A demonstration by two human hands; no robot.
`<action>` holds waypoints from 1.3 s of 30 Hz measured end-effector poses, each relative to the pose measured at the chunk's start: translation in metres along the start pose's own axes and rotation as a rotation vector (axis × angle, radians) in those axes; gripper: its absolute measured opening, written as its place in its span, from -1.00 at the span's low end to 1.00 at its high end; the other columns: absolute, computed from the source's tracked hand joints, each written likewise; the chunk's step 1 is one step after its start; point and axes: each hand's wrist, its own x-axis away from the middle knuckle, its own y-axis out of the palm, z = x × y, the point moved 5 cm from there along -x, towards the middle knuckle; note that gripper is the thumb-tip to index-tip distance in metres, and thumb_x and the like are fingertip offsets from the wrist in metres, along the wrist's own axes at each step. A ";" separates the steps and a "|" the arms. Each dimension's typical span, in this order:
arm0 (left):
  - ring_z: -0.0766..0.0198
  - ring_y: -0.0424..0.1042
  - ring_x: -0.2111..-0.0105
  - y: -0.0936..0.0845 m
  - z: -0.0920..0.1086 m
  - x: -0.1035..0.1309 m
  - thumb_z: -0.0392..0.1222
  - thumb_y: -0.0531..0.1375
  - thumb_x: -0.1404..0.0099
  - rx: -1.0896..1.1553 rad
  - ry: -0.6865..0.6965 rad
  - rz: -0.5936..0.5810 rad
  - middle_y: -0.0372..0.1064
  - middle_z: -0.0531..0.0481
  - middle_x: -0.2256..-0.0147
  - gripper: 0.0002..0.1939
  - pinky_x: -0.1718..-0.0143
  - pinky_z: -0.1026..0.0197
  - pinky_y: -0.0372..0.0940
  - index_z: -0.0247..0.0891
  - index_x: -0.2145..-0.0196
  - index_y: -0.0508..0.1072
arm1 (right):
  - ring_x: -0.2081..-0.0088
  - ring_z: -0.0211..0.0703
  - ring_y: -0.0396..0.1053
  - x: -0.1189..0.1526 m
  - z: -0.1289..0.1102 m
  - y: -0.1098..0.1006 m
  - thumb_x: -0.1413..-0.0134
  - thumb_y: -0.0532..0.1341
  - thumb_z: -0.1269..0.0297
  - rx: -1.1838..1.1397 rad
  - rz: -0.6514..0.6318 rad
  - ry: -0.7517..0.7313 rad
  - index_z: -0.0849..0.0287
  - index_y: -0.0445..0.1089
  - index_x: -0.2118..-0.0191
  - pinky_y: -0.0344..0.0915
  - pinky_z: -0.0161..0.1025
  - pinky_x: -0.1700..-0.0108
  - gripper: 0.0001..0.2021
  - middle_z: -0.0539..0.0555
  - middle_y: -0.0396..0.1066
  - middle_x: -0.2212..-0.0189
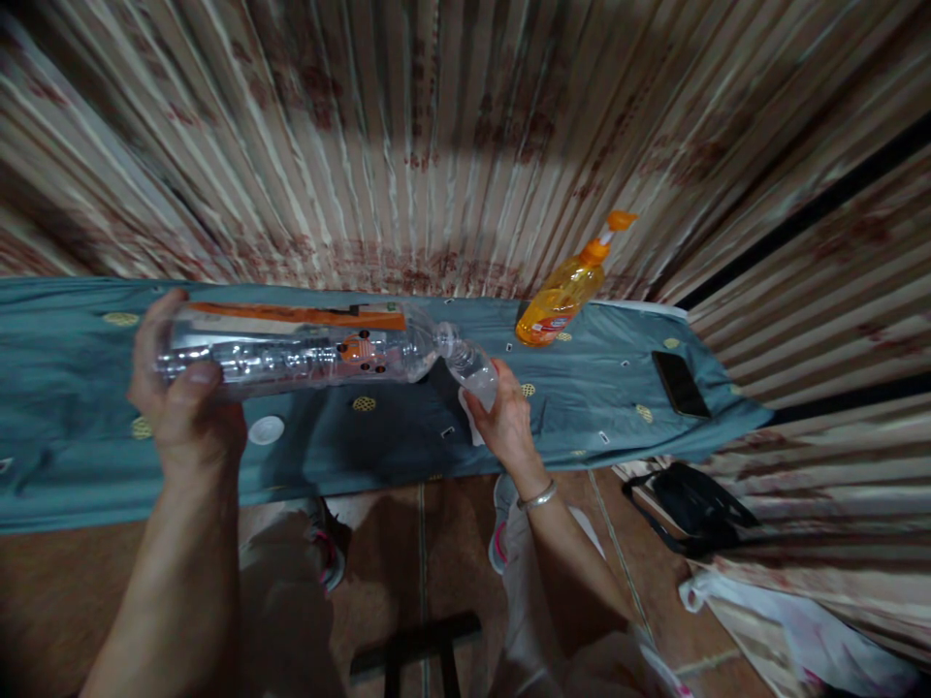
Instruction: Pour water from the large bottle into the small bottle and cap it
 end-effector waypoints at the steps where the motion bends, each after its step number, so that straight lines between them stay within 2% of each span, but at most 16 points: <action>1: -0.07 0.42 -0.11 0.000 0.000 0.000 0.26 0.28 0.01 0.005 0.000 -0.002 0.46 -0.06 -0.10 -0.16 -0.22 -0.15 0.28 -0.14 -0.20 0.47 | -0.07 0.17 0.53 0.000 0.000 0.000 -0.23 0.25 0.01 0.002 0.001 -0.001 0.18 0.25 -0.26 0.49 0.11 -0.10 -0.42 0.31 0.52 -0.08; 9: -0.02 0.44 -0.02 0.001 0.003 0.000 0.27 0.32 0.06 0.041 -0.029 0.015 0.48 -0.03 -0.02 -0.16 -0.16 -0.12 0.32 -0.12 -0.17 0.51 | -0.09 0.19 0.52 0.001 0.001 0.001 -0.23 0.25 0.02 -0.001 -0.004 -0.006 0.19 0.22 -0.28 0.49 0.12 -0.10 -0.40 0.32 0.52 -0.08; 15: 0.00 0.44 -0.04 0.000 0.002 -0.001 0.21 0.39 0.08 0.108 -0.017 0.018 0.49 -0.02 -0.03 -0.17 -0.20 -0.10 0.28 -0.13 -0.15 0.53 | -0.11 0.18 0.51 0.001 0.001 0.000 -0.23 0.26 0.02 -0.001 -0.007 -0.006 0.18 0.22 -0.28 0.47 0.12 -0.12 -0.41 0.31 0.51 -0.10; 21: -0.01 0.42 -0.10 -0.001 0.000 -0.001 0.27 0.37 0.06 0.090 0.010 -0.005 0.46 0.00 -0.10 -0.15 -0.24 -0.12 0.25 -0.12 -0.17 0.51 | -0.09 0.18 0.52 0.001 0.003 0.002 -0.23 0.26 0.00 -0.003 -0.009 0.003 0.20 0.22 -0.27 0.48 0.12 -0.10 -0.40 0.32 0.52 -0.09; 27: 0.01 0.41 -0.10 -0.001 0.002 -0.001 0.21 0.37 0.01 0.097 0.041 -0.018 0.46 0.01 -0.10 -0.20 -0.25 -0.12 0.24 -0.12 -0.18 0.51 | -0.10 0.18 0.52 0.001 0.003 0.002 -0.23 0.25 0.02 0.003 0.002 -0.014 0.19 0.21 -0.27 0.49 0.13 -0.10 -0.40 0.32 0.52 -0.09; 32: -0.02 0.43 -0.10 -0.001 0.000 -0.001 0.26 0.36 0.05 0.082 -0.008 -0.010 0.47 -0.01 -0.09 -0.15 -0.23 -0.16 0.26 -0.12 -0.18 0.50 | -0.09 0.17 0.53 0.001 0.002 0.001 -0.22 0.26 0.05 0.002 0.002 -0.030 0.20 0.20 -0.28 0.49 0.10 -0.10 -0.40 0.32 0.52 -0.08; 39: 0.07 0.43 -0.02 0.000 0.003 -0.001 0.21 0.40 0.06 0.135 -0.013 0.000 0.46 0.02 -0.02 -0.19 -0.18 -0.07 0.27 -0.09 -0.15 0.53 | -0.09 0.20 0.53 0.001 0.004 0.002 -0.20 0.28 0.07 0.019 0.004 -0.006 0.21 0.24 -0.27 0.49 0.12 -0.09 -0.40 0.34 0.53 -0.08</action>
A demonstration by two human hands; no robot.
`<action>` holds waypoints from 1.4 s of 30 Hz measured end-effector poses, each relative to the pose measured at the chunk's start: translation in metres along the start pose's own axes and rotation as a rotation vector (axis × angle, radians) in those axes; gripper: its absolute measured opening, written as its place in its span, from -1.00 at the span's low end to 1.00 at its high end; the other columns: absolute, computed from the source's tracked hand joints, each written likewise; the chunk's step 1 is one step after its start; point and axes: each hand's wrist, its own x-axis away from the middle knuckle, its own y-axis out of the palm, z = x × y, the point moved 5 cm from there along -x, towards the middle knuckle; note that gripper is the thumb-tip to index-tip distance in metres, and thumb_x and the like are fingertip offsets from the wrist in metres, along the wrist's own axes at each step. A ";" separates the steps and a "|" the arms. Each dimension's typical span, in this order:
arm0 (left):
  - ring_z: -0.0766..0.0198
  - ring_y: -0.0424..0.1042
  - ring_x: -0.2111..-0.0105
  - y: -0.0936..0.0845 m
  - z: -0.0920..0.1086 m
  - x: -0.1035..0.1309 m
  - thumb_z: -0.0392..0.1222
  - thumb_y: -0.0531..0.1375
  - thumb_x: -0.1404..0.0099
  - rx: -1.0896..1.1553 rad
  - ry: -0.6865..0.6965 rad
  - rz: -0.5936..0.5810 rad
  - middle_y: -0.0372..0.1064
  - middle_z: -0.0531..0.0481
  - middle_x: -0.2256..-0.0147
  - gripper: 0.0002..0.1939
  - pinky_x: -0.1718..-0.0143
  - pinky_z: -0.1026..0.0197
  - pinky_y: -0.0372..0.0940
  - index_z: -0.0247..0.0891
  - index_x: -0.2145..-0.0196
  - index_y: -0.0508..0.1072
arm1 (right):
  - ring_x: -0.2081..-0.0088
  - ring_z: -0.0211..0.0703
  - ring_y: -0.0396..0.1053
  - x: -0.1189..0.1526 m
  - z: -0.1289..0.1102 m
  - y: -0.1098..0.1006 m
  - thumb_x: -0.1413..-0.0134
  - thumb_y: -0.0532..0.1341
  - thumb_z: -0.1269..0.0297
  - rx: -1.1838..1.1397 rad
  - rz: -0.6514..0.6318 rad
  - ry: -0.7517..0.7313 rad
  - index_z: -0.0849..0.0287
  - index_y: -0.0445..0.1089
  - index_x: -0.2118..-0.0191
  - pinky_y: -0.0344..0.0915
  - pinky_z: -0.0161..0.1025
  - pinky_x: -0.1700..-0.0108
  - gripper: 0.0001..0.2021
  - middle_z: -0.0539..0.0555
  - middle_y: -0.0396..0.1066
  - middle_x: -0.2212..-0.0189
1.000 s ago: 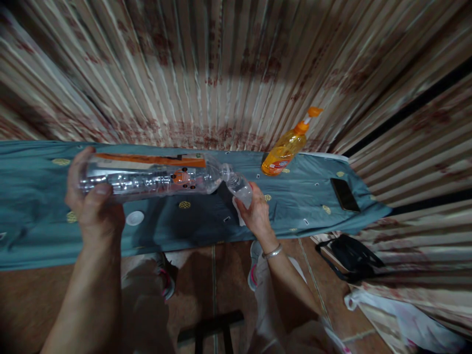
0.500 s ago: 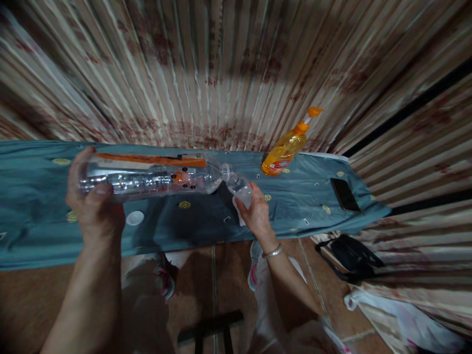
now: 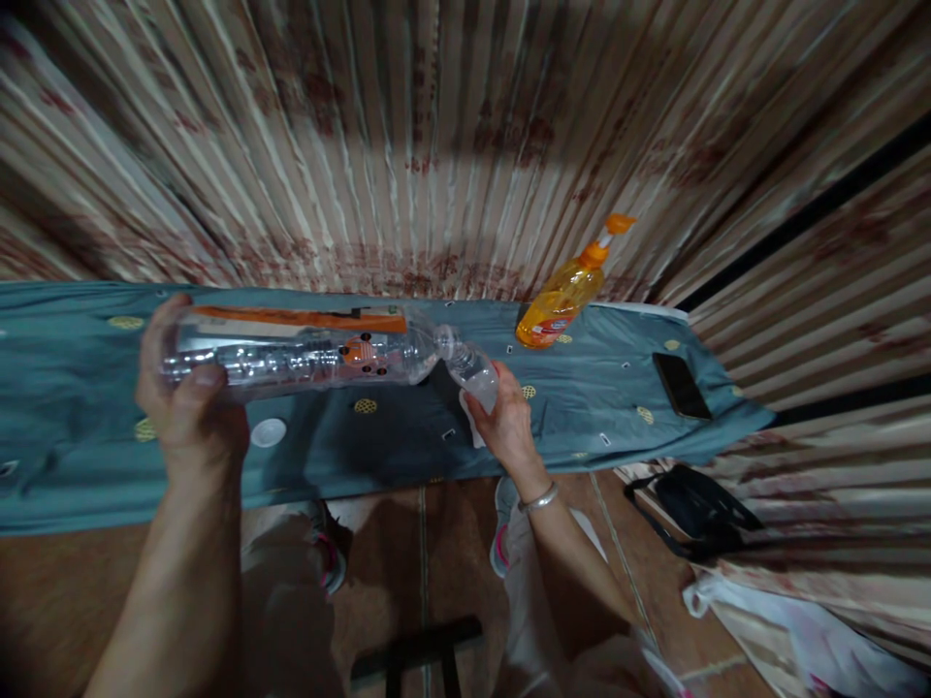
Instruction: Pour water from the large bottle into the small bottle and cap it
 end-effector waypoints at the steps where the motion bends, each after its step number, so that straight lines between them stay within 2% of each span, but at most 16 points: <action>1: 0.08 0.43 0.01 0.000 -0.001 0.000 0.20 0.41 0.07 0.016 -0.015 0.003 0.46 0.02 0.00 -0.19 -0.17 -0.06 0.28 -0.08 -0.15 0.53 | -0.09 0.20 0.53 0.000 0.000 0.000 -0.20 0.28 0.06 0.000 0.000 0.005 0.21 0.24 -0.27 0.49 0.13 -0.09 -0.41 0.34 0.53 -0.08; 6: 0.09 0.43 0.07 -0.003 -0.004 0.001 0.20 0.41 0.10 0.012 -0.056 0.028 0.47 0.00 0.06 -0.15 -0.11 -0.07 0.31 -0.11 -0.16 0.50 | -0.10 0.20 0.53 0.001 -0.001 0.001 -0.23 0.26 0.02 -0.005 0.009 0.007 0.21 0.24 -0.27 0.49 0.14 -0.09 -0.41 0.34 0.52 -0.09; 13: 0.11 0.44 0.07 -0.002 -0.001 0.002 0.16 0.38 0.06 -0.015 -0.048 0.047 0.46 0.00 0.08 -0.31 -0.08 -0.04 0.32 -0.11 -0.04 0.53 | -0.07 0.19 0.54 0.001 0.000 0.002 -0.23 0.25 -0.03 0.010 -0.002 0.011 0.20 0.25 -0.28 0.50 0.13 -0.07 -0.39 0.33 0.52 -0.08; 21: 0.13 0.47 0.10 -0.003 -0.005 0.002 0.14 0.43 0.13 0.046 -0.084 0.083 0.51 0.03 0.11 -0.33 -0.04 -0.01 0.31 -0.10 0.03 0.56 | -0.09 0.21 0.52 0.001 0.000 0.001 -0.22 0.24 -0.06 0.012 0.012 0.015 0.19 0.26 -0.27 0.49 0.14 -0.09 -0.38 0.33 0.52 -0.09; 32: 0.00 0.49 -0.05 -0.001 0.000 0.003 0.11 0.37 0.04 -0.005 -0.038 0.049 0.53 -0.04 -0.01 -0.36 -0.19 -0.12 0.30 -0.10 -0.02 0.53 | -0.08 0.22 0.53 0.001 -0.001 0.002 -0.24 0.23 -0.08 0.003 0.007 0.019 0.18 0.25 -0.26 0.49 0.14 -0.07 -0.39 0.33 0.53 -0.06; 42: -0.02 0.48 -0.04 -0.003 0.000 0.003 0.13 0.37 0.04 -0.036 -0.037 0.051 0.51 -0.07 -0.01 -0.34 -0.19 -0.16 0.30 -0.13 -0.04 0.53 | -0.07 0.22 0.54 0.001 -0.001 0.000 -0.22 0.25 -0.04 -0.007 0.020 -0.001 0.21 0.26 -0.24 0.49 0.15 -0.08 -0.40 0.35 0.53 -0.08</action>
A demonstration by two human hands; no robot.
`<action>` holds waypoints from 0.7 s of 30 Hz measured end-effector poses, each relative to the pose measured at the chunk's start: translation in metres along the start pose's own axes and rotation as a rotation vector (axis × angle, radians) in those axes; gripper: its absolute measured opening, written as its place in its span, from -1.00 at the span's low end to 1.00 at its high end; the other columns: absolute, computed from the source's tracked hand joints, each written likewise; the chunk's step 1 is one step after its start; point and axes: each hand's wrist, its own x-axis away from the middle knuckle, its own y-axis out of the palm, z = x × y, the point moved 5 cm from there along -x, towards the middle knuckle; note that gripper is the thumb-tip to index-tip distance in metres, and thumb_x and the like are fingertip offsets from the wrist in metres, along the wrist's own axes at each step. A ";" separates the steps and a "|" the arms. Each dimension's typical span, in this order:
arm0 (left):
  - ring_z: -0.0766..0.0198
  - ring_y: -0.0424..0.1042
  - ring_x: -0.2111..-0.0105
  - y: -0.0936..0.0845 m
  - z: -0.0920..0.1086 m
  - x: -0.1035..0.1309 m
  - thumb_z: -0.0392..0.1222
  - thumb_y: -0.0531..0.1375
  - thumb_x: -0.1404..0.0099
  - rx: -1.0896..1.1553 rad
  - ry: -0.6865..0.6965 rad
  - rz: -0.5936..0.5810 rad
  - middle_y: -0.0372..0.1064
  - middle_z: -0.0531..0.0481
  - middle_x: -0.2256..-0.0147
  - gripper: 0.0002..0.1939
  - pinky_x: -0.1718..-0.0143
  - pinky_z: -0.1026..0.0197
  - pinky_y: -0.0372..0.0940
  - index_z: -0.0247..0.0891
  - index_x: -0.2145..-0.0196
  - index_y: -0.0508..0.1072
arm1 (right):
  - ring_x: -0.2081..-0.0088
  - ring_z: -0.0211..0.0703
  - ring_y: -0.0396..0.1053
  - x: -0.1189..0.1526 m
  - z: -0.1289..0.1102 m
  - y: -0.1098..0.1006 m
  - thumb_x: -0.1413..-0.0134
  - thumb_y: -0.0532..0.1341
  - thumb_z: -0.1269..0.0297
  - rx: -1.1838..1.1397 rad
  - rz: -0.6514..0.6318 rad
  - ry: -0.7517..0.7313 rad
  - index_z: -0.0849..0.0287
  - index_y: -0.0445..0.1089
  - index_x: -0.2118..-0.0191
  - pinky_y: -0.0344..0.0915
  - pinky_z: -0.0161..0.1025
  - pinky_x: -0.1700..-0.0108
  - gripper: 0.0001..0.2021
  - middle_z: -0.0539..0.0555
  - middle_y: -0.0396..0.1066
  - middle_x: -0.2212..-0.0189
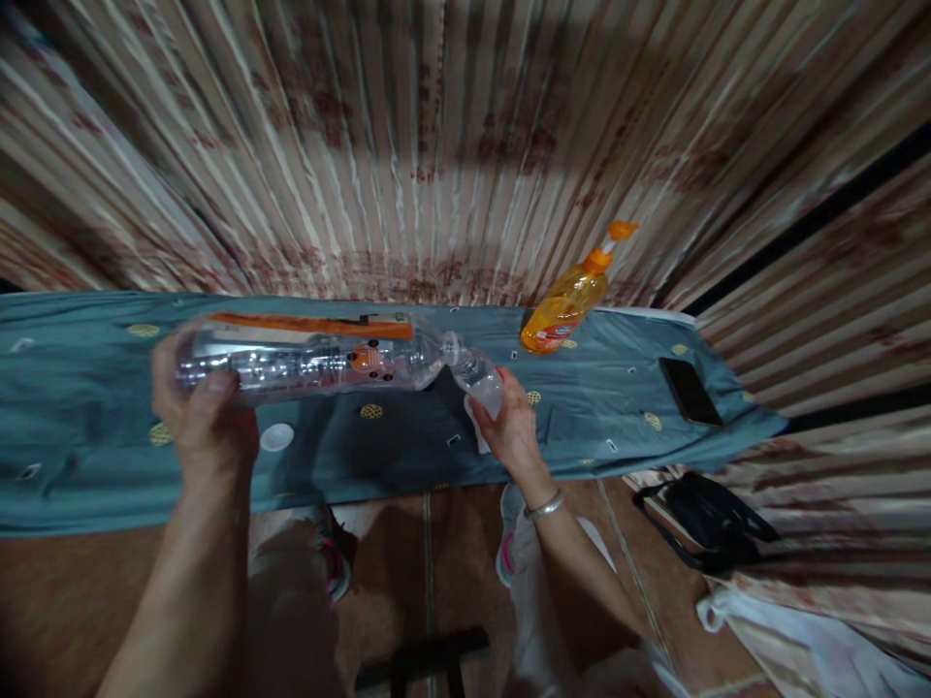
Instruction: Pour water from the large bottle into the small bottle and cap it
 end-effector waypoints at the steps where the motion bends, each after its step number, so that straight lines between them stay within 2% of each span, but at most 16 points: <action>1: -0.02 0.48 -0.03 0.000 0.000 0.000 0.13 0.38 0.05 0.008 -0.005 0.006 0.52 -0.07 0.00 -0.32 -0.19 -0.16 0.30 -0.14 -0.03 0.53 | -0.07 0.22 0.54 0.000 0.000 0.000 -0.22 0.25 -0.04 0.000 0.002 0.001 0.22 0.26 -0.24 0.50 0.15 -0.07 -0.40 0.36 0.53 -0.07; 4: -0.02 0.49 -0.02 -0.001 -0.001 0.000 0.15 0.38 0.08 0.002 -0.013 0.023 0.52 -0.06 0.00 -0.30 -0.21 -0.16 0.29 -0.14 -0.03 0.54 | -0.05 0.22 0.55 0.000 0.001 0.001 -0.23 0.25 -0.04 0.002 -0.003 0.000 0.22 0.26 -0.24 0.50 0.14 -0.05 -0.40 0.35 0.54 -0.06; 9: -0.07 0.48 -0.08 -0.002 -0.001 0.000 0.13 0.34 0.04 -0.004 0.021 0.019 0.52 -0.05 -0.03 -0.35 -0.25 -0.22 0.27 -0.09 -0.04 0.55 | -0.06 0.21 0.54 0.001 0.001 0.002 -0.23 0.25 -0.03 0.006 -0.009 -0.006 0.19 0.23 -0.26 0.50 0.13 -0.07 -0.40 0.33 0.53 -0.07; 15: -0.09 0.48 -0.11 -0.002 -0.003 0.000 0.18 0.30 0.00 -0.070 0.041 0.009 0.52 -0.07 -0.06 -0.32 -0.25 -0.22 0.29 -0.10 -0.07 0.51 | -0.06 0.21 0.54 0.000 0.001 0.001 -0.23 0.25 -0.03 -0.002 -0.007 0.003 0.19 0.25 -0.26 0.49 0.12 -0.07 -0.41 0.33 0.53 -0.06; 21: -0.10 0.48 -0.10 -0.002 -0.002 0.000 0.11 0.37 0.05 0.023 0.004 0.019 0.53 -0.05 -0.03 -0.34 -0.27 -0.24 0.25 -0.08 -0.04 0.57 | -0.06 0.20 0.54 0.000 -0.001 0.000 -0.23 0.25 -0.01 -0.002 -0.015 0.009 0.19 0.26 -0.25 0.49 0.12 -0.07 -0.42 0.33 0.53 -0.06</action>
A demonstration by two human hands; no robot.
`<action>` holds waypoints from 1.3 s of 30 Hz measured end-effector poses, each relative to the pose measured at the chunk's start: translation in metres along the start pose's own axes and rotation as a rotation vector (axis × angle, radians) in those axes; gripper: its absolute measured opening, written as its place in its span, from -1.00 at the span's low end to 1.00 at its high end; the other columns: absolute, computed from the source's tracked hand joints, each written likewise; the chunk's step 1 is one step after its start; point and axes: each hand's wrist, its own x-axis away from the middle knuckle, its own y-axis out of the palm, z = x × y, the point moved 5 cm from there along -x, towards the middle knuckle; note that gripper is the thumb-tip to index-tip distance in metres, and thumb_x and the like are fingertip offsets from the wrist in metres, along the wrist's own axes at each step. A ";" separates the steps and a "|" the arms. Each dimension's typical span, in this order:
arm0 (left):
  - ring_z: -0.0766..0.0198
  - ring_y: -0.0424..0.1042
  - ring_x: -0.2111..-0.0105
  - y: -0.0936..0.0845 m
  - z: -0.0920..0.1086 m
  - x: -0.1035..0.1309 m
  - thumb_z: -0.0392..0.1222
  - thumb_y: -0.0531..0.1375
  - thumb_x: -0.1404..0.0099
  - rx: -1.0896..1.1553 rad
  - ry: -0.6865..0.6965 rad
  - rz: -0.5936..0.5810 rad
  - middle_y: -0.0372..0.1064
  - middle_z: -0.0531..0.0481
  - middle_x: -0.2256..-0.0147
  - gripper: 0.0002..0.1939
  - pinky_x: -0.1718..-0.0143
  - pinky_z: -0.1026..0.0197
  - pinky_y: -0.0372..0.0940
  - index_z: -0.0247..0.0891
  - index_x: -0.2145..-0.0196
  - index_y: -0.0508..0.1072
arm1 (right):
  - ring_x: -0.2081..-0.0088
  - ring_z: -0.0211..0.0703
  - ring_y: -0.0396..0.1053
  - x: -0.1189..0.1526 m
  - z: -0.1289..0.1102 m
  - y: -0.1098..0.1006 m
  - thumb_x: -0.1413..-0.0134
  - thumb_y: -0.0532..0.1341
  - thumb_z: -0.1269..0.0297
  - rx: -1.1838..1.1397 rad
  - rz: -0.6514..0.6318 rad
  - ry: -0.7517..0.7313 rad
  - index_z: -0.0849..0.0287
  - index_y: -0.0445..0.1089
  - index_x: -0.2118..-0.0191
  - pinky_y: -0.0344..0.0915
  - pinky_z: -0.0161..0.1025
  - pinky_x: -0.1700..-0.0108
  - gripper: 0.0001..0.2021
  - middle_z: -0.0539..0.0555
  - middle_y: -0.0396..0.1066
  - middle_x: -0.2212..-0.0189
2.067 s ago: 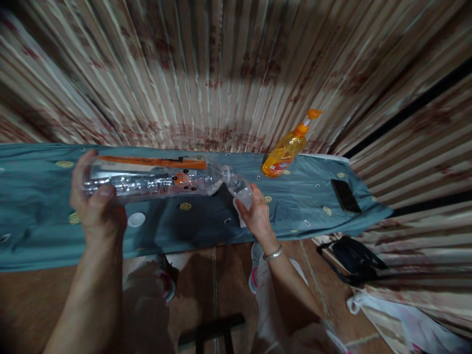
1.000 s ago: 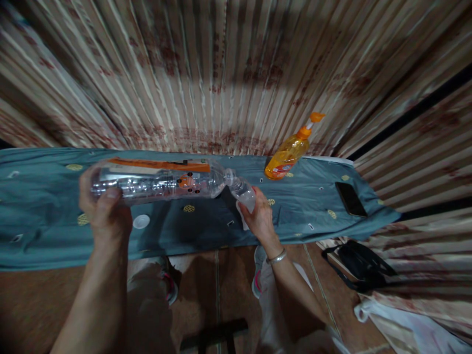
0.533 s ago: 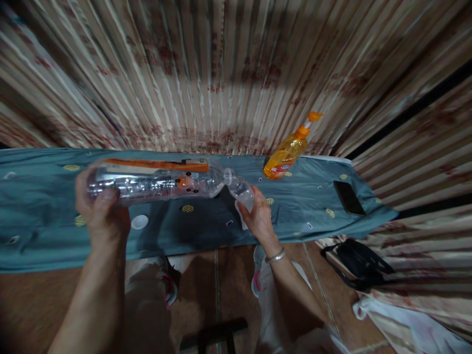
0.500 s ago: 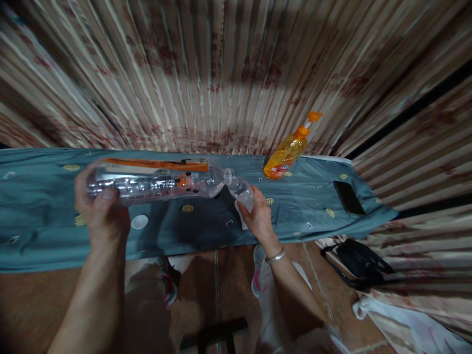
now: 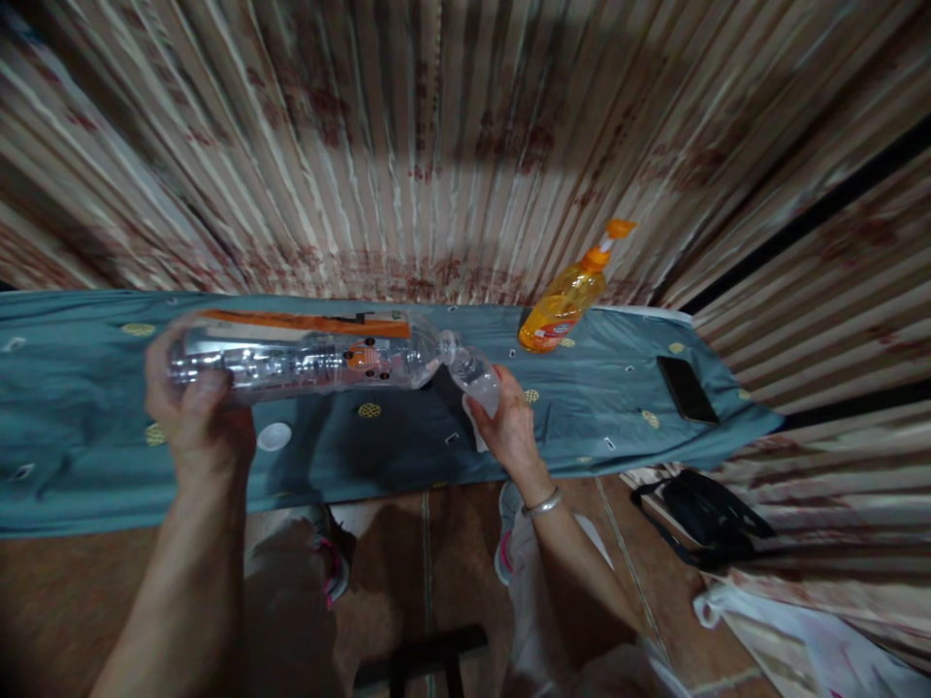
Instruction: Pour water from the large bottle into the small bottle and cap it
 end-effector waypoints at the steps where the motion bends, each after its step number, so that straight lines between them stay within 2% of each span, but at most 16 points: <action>1: -0.10 0.48 -0.10 0.000 0.000 0.000 0.12 0.38 0.07 0.005 -0.005 0.005 0.53 -0.06 -0.02 -0.33 -0.27 -0.24 0.25 -0.08 -0.04 0.57 | -0.06 0.20 0.54 0.000 0.000 0.000 -0.23 0.25 0.00 0.001 0.000 0.001 0.20 0.26 -0.25 0.49 0.13 -0.07 -0.42 0.33 0.53 -0.06; 5: -0.09 0.48 -0.08 0.000 -0.001 0.000 0.19 0.38 0.08 -0.017 0.000 0.014 0.53 -0.08 -0.02 -0.27 -0.26 -0.23 0.26 -0.12 -0.05 0.55 | -0.07 0.20 0.53 -0.001 0.000 0.000 -0.22 0.26 0.01 -0.006 -0.006 0.000 0.20 0.25 -0.25 0.49 0.13 -0.08 -0.42 0.33 0.53 -0.07; 13: -0.11 0.45 -0.15 -0.001 -0.006 0.001 0.24 0.25 -0.03 -0.122 0.043 -0.048 0.48 -0.07 -0.10 -0.27 -0.27 -0.25 0.27 -0.08 -0.13 0.45 | -0.06 0.19 0.54 0.000 0.000 0.001 -0.24 0.24 -0.04 0.006 0.007 0.008 0.18 0.26 -0.26 0.50 0.12 -0.06 -0.41 0.31 0.54 -0.06; 17: -0.10 0.44 -0.15 0.000 -0.007 0.001 0.25 0.23 -0.06 -0.145 0.047 -0.061 0.46 -0.11 -0.11 -0.25 -0.28 -0.24 0.26 -0.13 -0.15 0.42 | -0.06 0.20 0.54 0.000 0.001 0.001 -0.23 0.24 -0.05 0.013 0.006 0.006 0.19 0.25 -0.26 0.50 0.13 -0.05 -0.40 0.32 0.54 -0.05; 25: -0.10 0.45 -0.15 0.002 -0.001 0.001 0.23 0.30 0.00 -0.081 0.007 -0.021 0.49 -0.09 -0.09 -0.28 -0.29 -0.22 0.24 -0.11 -0.09 0.47 | -0.07 0.20 0.54 0.000 0.002 0.001 -0.21 0.26 0.01 0.006 -0.001 0.000 0.20 0.25 -0.26 0.50 0.13 -0.08 -0.41 0.33 0.53 -0.07; 32: -0.07 0.44 -0.15 0.001 -0.003 0.002 0.22 0.27 -0.06 -0.096 0.029 -0.061 0.46 -0.09 -0.11 -0.28 -0.29 -0.19 0.25 -0.12 -0.14 0.44 | -0.07 0.21 0.54 0.000 0.000 0.000 -0.21 0.26 0.01 0.008 0.000 -0.002 0.22 0.26 -0.25 0.50 0.12 -0.08 -0.41 0.34 0.53 -0.06; 39: -0.06 0.47 -0.12 0.002 0.001 0.001 0.16 0.36 0.00 -0.017 0.015 -0.015 0.52 -0.06 -0.05 -0.30 -0.29 -0.21 0.25 -0.14 -0.09 0.52 | -0.07 0.20 0.54 0.000 0.001 0.001 -0.22 0.26 0.04 0.003 0.003 -0.027 0.21 0.25 -0.25 0.50 0.11 -0.07 -0.42 0.33 0.54 -0.06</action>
